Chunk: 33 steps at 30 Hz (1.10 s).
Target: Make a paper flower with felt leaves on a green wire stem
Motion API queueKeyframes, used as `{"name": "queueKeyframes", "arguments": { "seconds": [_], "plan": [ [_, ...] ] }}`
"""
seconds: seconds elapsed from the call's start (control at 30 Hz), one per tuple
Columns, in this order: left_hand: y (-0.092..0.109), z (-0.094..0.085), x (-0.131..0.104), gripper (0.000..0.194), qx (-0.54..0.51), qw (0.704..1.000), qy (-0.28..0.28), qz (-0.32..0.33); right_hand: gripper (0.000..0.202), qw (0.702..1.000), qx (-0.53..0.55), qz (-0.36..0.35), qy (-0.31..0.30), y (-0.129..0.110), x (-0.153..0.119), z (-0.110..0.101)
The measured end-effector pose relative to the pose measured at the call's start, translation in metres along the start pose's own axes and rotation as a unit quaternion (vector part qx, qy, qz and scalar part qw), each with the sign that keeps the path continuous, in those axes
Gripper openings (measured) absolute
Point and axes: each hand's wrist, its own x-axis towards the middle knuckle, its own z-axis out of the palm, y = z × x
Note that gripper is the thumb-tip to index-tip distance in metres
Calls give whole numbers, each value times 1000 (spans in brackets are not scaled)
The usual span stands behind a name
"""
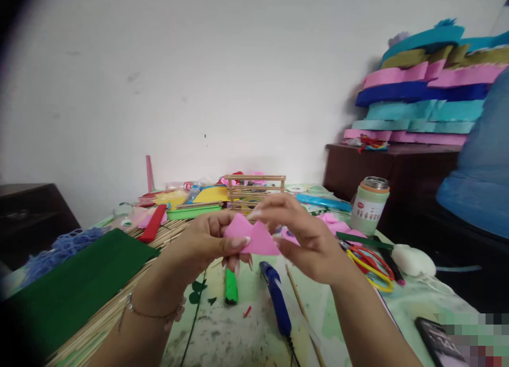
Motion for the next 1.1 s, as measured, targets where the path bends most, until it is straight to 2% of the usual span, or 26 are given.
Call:
{"name": "queueKeyframes", "arguments": {
  "seconds": [0.07,0.17,0.3,0.43,0.53,0.63,0.77,0.97,1.1],
  "plan": [
    [0,-1,0,27,-3,999,-33,-23,31,997,-51,-25,-54,-1,0,-5],
    [2,-1,0,34,-3,997,-59,-54,32,994,-96,-24,-55,-4,1,-6],
    [6,1,-2,50,5,990,-92,-110,36,981,-157,-45,-102,-8,1,-3],
    [7,1,-3,54,17,990,-84,-111,47,979,-162,-73,-101,-10,1,-1],
    [5,0,-2,43,38,992,-74,-99,42,972,-178,-100,-112,-10,1,-1],
    [5,-1,-3,33,41,995,-49,-72,42,973,-188,-99,-89,-8,1,-3],
    [6,-4,-5,34,36,999,-26,-26,41,978,-187,-71,-61,-4,0,-5],
    [5,-3,-4,33,34,998,-42,-34,27,982,-171,-61,-54,0,2,-3],
    [5,2,-3,34,26,999,14,-14,15,989,-146,-10,3,4,4,3]
  ]
}}
